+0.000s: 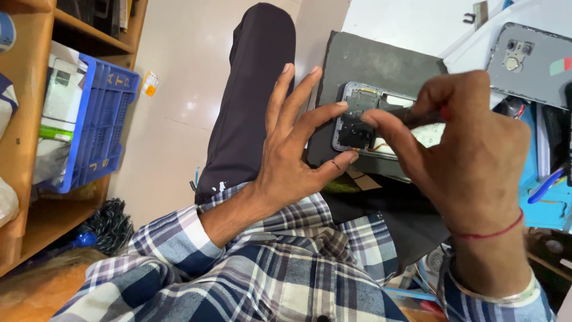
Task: The person uses a screwdriver to remove screws from the internal frame of a disassembled smartphone. They systematically unscrew multiple fasteners around the battery and motherboard area and place them on the workbench.
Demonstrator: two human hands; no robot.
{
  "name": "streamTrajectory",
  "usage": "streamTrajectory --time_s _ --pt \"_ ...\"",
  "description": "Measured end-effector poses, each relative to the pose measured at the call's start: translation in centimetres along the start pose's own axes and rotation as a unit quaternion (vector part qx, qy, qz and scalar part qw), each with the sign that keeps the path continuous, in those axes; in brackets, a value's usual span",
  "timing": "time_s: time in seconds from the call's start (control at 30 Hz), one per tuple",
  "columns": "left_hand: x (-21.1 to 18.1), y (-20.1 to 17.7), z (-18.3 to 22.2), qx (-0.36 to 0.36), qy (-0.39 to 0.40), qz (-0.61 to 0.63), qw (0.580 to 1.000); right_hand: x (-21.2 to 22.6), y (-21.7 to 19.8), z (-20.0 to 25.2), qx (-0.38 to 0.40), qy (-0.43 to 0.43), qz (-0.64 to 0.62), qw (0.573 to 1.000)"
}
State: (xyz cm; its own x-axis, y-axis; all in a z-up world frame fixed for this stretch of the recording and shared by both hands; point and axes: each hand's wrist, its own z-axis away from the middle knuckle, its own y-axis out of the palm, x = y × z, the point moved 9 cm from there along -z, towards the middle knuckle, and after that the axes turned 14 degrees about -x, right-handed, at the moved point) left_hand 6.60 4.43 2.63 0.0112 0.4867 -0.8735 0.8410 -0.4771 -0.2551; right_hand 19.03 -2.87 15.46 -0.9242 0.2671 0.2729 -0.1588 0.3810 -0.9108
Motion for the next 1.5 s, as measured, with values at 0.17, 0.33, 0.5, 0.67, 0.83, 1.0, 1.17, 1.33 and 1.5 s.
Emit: streamTrajectory --time_s 0.17,0.33,0.5,0.67,0.83,1.0,1.17,1.33,1.5 --pt "-0.2 0.0 -0.2 0.007 0.002 -0.008 1.0 1.2 0.0 -1.8 -0.026 -0.007 0.045 0.999" --pt "-0.6 -0.2 -0.5 0.012 0.004 -0.024 1.0 2.8 -0.8 -2.3 0.009 -0.067 -0.115 0.991" --pt "-0.9 -0.2 -0.5 0.019 0.0 -0.038 0.999 0.8 -0.9 -1.5 -0.008 0.019 -0.024 0.999" --pt "-1.3 -0.1 -0.5 0.021 0.009 -0.04 0.999 1.7 -0.9 -1.7 0.009 -0.018 -0.127 0.992" --pt "-2.0 -0.3 -0.5 0.028 0.024 -0.078 0.996 1.3 -1.5 -1.5 -0.028 -0.05 -0.157 0.986" --pt "-2.4 -0.2 -0.4 0.031 0.022 -0.081 0.996 0.0 -0.9 -0.3 -0.046 0.009 -0.07 0.996" --pt "-2.5 0.2 -0.9 0.034 0.037 -0.099 0.994 -0.8 -0.5 1.2 -0.046 0.023 -0.193 0.98" --pt "-2.7 -0.1 -1.7 0.04 0.059 -0.107 0.992 -1.5 -0.1 3.7 -0.077 0.025 -0.234 0.969" --pt "-3.5 0.1 -2.9 0.045 0.062 -0.113 0.991 -9.0 -3.8 13.1 -0.365 0.237 -0.502 0.748"
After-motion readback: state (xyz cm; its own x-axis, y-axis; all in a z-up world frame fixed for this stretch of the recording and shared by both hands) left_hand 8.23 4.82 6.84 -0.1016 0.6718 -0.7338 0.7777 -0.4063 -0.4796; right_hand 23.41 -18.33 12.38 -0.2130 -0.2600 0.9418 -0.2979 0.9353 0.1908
